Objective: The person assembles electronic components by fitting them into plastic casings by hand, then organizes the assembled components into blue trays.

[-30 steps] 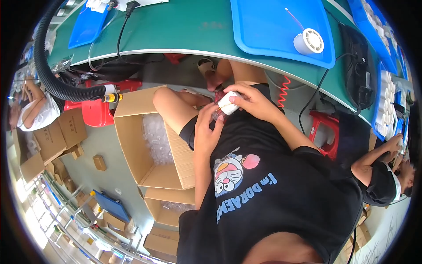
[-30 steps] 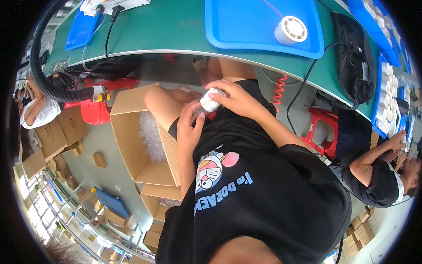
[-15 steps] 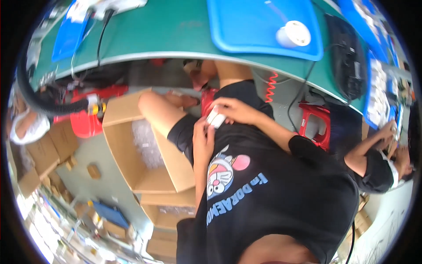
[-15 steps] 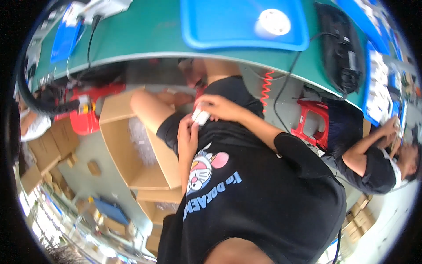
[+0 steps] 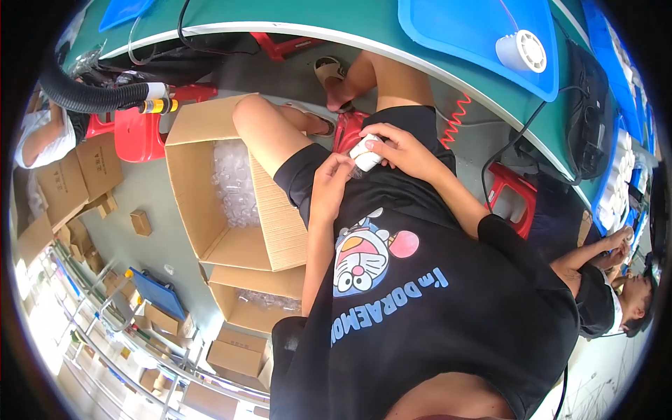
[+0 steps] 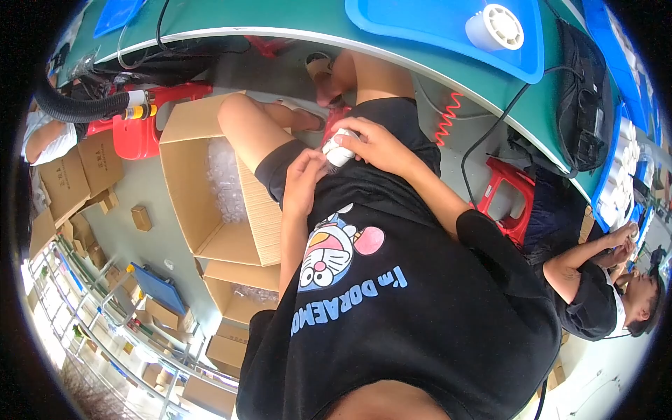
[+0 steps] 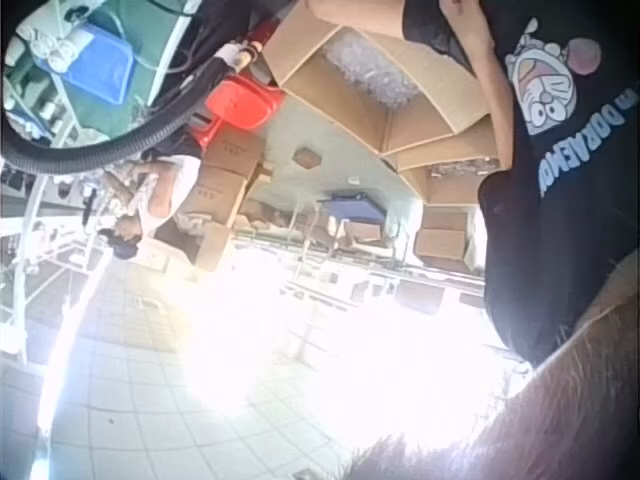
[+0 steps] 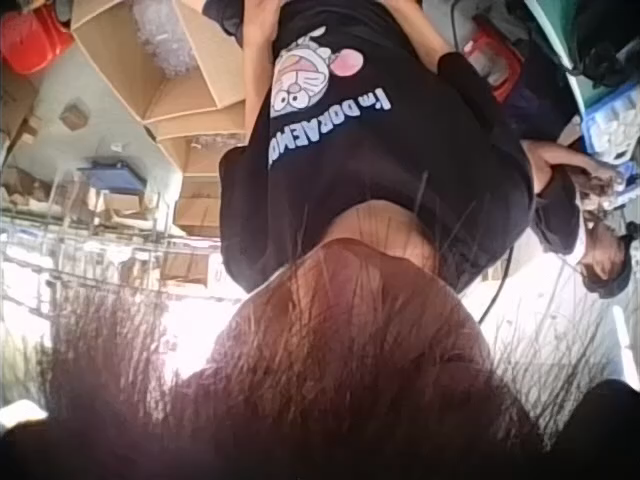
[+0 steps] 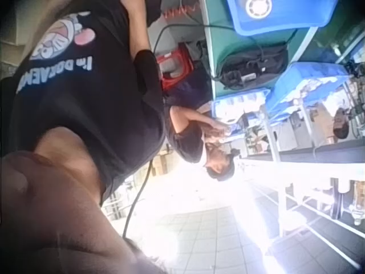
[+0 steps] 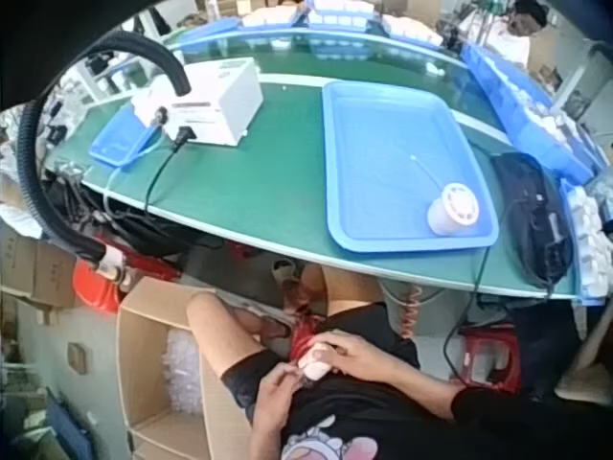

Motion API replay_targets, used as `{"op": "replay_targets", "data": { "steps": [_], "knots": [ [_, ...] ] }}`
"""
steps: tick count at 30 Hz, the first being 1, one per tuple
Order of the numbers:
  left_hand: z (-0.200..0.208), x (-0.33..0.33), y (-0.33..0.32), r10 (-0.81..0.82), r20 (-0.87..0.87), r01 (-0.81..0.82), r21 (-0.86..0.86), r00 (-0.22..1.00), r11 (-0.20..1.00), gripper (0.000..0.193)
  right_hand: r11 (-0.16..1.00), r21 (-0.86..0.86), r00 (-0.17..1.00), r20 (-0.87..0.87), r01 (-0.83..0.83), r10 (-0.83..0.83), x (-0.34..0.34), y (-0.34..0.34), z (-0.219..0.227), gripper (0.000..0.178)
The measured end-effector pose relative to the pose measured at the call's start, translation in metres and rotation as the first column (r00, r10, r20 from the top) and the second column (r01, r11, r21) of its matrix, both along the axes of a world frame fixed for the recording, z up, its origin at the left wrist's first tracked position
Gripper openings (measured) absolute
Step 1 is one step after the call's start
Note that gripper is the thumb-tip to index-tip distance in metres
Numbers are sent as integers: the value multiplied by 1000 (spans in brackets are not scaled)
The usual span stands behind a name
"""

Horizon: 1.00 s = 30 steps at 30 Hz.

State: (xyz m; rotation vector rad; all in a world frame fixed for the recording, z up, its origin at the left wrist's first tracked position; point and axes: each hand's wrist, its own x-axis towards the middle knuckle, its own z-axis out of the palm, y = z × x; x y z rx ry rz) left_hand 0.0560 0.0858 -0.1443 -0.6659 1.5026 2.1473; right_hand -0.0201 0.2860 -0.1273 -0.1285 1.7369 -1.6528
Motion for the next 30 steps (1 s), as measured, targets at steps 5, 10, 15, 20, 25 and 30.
{"op": "replay_targets", "data": {
  "steps": [5,10,15,20,25,30],
  "knots": [
    [22,8,-6,-225,-94,197,-237,970,951,12,996,31,995,-50,-81,82,6,6,1,28],
    [62,0,-6,-406,-133,334,-372,904,866,12,991,38,992,18,-129,129,10,7,10,27],
    [58,6,-10,-324,-116,272,-326,939,905,13,983,-70,967,176,-172,182,6,8,17,37],
    [53,16,-5,-191,-116,135,-374,975,917,14,953,-253,940,251,-169,233,9,14,20,51],
    [60,20,4,-218,-136,121,-507,966,853,12,979,-107,965,180,-172,189,8,10,23,51],
    [66,34,2,-378,-256,198,-530,890,824,9,964,-8,963,-26,-267,267,16,22,23,49]
  ]
}}
